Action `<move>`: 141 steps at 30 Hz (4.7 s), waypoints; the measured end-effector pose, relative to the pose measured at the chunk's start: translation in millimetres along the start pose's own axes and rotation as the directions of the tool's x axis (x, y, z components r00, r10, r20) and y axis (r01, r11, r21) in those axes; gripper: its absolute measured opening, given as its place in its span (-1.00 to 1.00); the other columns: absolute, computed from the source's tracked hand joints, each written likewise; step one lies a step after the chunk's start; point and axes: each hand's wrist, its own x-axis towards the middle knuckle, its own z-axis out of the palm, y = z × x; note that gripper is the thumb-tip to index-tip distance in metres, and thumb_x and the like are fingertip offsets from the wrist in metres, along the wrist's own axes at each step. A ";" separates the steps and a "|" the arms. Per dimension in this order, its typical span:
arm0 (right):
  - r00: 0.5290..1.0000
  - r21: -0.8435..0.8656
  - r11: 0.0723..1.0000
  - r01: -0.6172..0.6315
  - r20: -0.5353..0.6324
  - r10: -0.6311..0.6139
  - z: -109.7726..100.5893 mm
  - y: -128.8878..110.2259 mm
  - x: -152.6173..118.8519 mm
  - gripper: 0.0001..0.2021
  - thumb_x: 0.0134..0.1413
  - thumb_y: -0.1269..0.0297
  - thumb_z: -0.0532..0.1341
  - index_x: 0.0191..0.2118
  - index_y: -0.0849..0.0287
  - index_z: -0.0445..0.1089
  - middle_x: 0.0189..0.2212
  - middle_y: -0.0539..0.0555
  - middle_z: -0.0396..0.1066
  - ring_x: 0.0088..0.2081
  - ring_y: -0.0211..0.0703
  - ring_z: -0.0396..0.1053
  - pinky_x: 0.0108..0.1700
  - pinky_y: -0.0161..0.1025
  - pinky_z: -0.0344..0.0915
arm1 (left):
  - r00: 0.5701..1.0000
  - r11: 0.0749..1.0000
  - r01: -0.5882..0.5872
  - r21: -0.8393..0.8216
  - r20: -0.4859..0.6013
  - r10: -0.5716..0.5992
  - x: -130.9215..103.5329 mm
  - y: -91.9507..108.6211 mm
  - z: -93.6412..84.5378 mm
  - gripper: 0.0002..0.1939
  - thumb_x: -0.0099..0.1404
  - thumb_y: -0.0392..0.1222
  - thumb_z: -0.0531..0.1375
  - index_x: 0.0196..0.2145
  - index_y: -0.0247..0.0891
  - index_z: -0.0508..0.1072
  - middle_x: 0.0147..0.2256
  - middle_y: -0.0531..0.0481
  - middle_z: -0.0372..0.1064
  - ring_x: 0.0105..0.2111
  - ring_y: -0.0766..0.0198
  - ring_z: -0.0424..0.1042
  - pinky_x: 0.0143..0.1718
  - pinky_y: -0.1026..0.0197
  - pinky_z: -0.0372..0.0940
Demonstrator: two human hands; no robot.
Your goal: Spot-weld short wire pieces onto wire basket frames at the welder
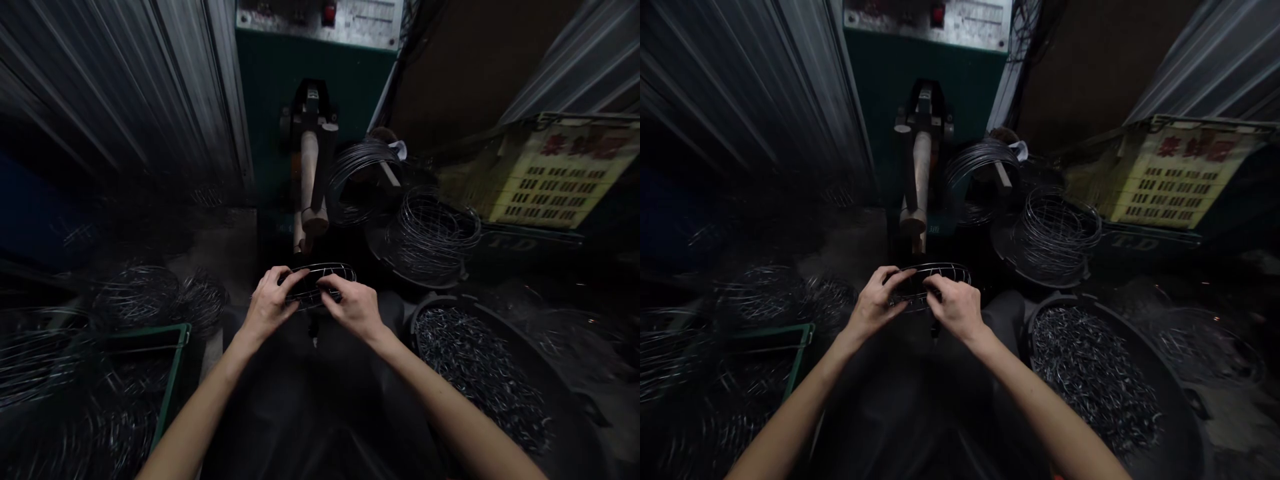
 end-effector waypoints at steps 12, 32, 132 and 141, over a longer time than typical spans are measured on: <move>0.998 -0.008 0.999 0.047 0.037 -0.046 4.4 -0.1 6.3 -0.81 0.08 0.36 0.14 -0.19 0.03 0.42 -0.30 -0.09 0.51 -0.40 -0.24 0.43 -0.37 -0.34 0.23 | 0.999 0.999 -0.021 -0.026 -0.047 0.020 -0.4 -11.7 6.0 -0.35 0.10 -0.41 0.19 0.13 0.00 0.20 -0.05 -0.06 0.14 -0.02 0.13 0.25 0.00 0.02 0.29; 0.998 0.156 0.987 0.036 0.040 -0.043 14.8 7.8 17.0 -0.82 0.11 0.36 0.13 -0.20 0.01 0.43 -0.30 -0.11 0.51 -0.38 -0.25 0.44 -0.30 -0.35 0.28 | 0.984 0.977 -0.031 -0.212 -0.177 -0.007 3.1 -36.3 25.1 -0.36 0.10 -0.37 0.22 0.05 -0.10 0.01 -0.06 -0.07 0.19 -0.06 0.17 0.33 -0.08 0.05 0.32; 0.742 0.275 0.933 -0.230 0.670 -0.015 119.3 23.8 6.7 -0.89 -0.03 0.37 0.26 -0.36 0.07 0.53 -0.44 -0.08 0.51 -0.34 -0.22 0.43 -0.21 -0.36 0.26 | 0.995 0.991 0.046 -0.123 -0.078 -0.056 -176.4 -39.6 -88.1 -0.49 -0.03 -0.24 0.36 -0.11 0.04 0.35 -0.06 0.03 0.38 0.07 0.00 0.31 0.19 -0.38 -0.02; 0.724 0.226 0.928 -0.296 0.687 0.064 128.2 20.2 -10.0 -0.89 0.01 0.37 0.23 -0.34 0.09 0.51 -0.48 -0.08 0.47 -0.39 -0.26 0.40 -0.30 -0.38 0.23 | 0.703 0.538 0.434 -0.723 -0.102 -0.704 -206.2 -44.8 16.8 -0.31 0.12 -0.09 0.26 0.15 0.11 0.06 0.02 -0.11 0.26 -0.02 0.11 0.38 -0.12 0.02 0.40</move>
